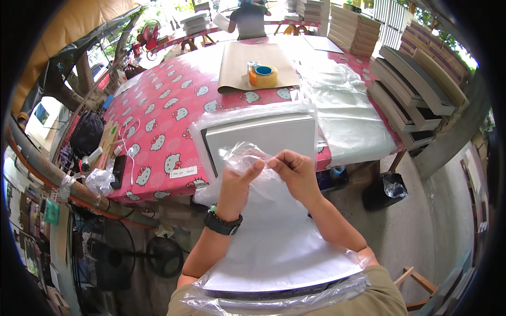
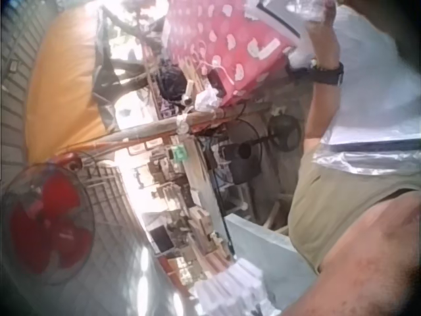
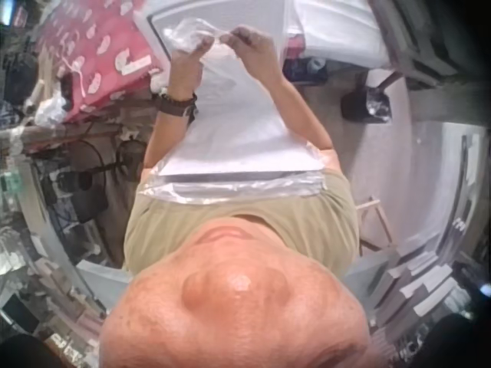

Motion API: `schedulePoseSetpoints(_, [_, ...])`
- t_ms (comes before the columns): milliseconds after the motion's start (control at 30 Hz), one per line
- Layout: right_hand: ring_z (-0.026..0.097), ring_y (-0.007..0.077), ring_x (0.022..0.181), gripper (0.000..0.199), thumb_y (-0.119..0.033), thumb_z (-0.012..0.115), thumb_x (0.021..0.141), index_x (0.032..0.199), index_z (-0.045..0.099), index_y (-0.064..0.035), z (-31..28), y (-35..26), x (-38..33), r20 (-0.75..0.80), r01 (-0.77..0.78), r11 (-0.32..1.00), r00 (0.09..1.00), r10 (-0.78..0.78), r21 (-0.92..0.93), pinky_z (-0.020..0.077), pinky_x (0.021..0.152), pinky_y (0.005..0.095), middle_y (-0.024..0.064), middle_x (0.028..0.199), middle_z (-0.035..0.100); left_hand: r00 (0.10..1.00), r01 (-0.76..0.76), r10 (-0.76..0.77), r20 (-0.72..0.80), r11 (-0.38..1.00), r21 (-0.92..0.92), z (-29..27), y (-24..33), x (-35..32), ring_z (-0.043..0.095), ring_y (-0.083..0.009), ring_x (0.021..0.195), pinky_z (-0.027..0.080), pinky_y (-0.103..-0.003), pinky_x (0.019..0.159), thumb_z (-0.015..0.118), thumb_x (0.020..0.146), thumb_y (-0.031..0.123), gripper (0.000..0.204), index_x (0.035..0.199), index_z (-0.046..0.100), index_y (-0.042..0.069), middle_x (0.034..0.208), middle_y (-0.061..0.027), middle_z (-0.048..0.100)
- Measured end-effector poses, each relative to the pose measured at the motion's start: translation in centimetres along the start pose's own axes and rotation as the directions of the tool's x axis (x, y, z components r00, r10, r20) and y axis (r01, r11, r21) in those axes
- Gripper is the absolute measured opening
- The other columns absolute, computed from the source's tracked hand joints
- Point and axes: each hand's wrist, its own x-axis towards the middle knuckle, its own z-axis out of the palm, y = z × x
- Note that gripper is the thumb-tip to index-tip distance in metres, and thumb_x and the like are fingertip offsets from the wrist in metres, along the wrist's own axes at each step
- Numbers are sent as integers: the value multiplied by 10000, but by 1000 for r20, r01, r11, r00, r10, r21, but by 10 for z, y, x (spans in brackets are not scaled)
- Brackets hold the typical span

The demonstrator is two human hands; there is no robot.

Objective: The person wraps individual black panels in plastic film by hand and stacks them on a table.

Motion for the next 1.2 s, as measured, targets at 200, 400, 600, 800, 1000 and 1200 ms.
schedulePoseSetpoints(200, [351,18,501,107,-92,607,795,745,556,-12,9,0,-5,-101,107,984,987,-123,-145,288,428,185,-41,535,451,996,26,-25,-90,1000,10,-12,-13,-1,510,-76,743,396,-219,636,599,803,153,135,875,563,44,804,-2,562])
schedulePoseSetpoints(400, [452,163,450,114,-106,586,803,772,535,-8,9,2,-3,-66,270,914,951,-302,-302,406,462,257,144,578,531,997,62,-69,-26,979,-196,-9,-13,-7,525,-89,750,419,-246,646,611,796,182,184,874,543,31,823,-17,558])
schedulePoseSetpoints(600, [495,196,461,108,-102,583,804,777,529,-12,6,2,-4,-58,295,904,943,-327,-308,412,462,263,133,587,543,947,314,-292,131,928,-200,-9,-2,-1,545,-114,805,434,-257,713,588,813,169,194,925,522,25,879,-30,564])
schedulePoseSetpoints(800, [493,142,463,102,-87,591,795,768,532,-9,9,6,-6,-103,306,903,931,-350,-302,402,449,245,93,558,533,981,187,-196,3,930,-317,-20,-24,-3,515,-93,825,408,-241,724,557,838,209,176,866,519,39,826,-19,546])
schedulePoseSetpoints(1000, [510,97,568,110,-115,553,829,799,548,-9,2,5,1,-6,277,945,959,-282,-173,409,515,235,77,691,557,940,209,-77,331,899,-384,-22,-17,-13,490,-89,790,393,-222,698,518,856,269,224,898,500,49,781,-9,524])
schedulePoseSetpoints(1200, [526,165,633,179,-192,509,858,883,543,-18,-39,-4,-4,326,-52,749,918,-224,661,434,611,280,101,814,538,958,148,-229,-171,909,-389,-50,-24,-8,508,-97,701,415,-247,637,523,850,234,228,963,499,38,692,-26,518])
